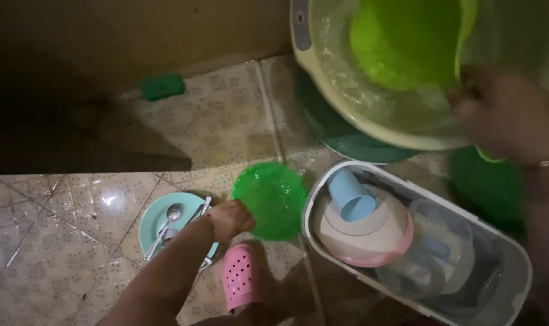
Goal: Washing and rinsing plastic plates, bowls, cups, and utensils in basins on the floor.
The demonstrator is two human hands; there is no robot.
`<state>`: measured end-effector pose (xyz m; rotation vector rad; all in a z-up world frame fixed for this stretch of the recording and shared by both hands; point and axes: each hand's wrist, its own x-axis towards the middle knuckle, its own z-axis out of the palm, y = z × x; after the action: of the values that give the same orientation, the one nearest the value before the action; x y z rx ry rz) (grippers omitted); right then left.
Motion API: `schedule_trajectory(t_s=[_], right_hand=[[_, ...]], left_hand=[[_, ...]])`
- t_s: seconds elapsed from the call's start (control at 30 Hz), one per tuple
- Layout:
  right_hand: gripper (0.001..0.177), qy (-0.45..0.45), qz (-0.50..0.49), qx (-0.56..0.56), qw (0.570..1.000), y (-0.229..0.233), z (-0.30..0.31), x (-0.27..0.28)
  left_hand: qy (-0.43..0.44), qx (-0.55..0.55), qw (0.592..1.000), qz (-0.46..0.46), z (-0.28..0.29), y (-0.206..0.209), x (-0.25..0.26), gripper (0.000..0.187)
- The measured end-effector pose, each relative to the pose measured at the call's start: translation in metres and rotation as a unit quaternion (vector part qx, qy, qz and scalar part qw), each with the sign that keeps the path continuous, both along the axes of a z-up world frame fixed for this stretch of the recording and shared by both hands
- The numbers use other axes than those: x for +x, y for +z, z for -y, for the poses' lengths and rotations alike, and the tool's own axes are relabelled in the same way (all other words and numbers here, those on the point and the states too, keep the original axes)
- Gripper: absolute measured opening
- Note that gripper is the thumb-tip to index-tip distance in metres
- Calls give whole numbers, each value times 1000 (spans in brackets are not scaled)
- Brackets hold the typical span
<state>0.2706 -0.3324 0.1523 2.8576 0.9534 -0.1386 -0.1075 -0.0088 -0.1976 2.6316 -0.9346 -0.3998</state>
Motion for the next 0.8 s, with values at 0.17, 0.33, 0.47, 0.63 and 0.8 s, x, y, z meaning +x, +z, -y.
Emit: schedule_trajectory(t_s=[0.17,0.33,0.47,0.63,0.8], right_hand=[[27,-231,-357,336,841,3,2,-11],[45,7,-649,605,460,7,-48,-56],[48,20,-656,650,382,-17,-107,-94],[32,296,-55,455,838,-57,-150,-113],[37,136,-319,639,686,-44,-162,-145]], left_hand=[[145,-69,979,125,12,62,31,19],[196,-132,951,201,-6,147,77,28],[173,-83,966,172,-1,237,108,29],[118,19,949,291,13,288,116,14],[201,-6,946,253,23,280,133,16]])
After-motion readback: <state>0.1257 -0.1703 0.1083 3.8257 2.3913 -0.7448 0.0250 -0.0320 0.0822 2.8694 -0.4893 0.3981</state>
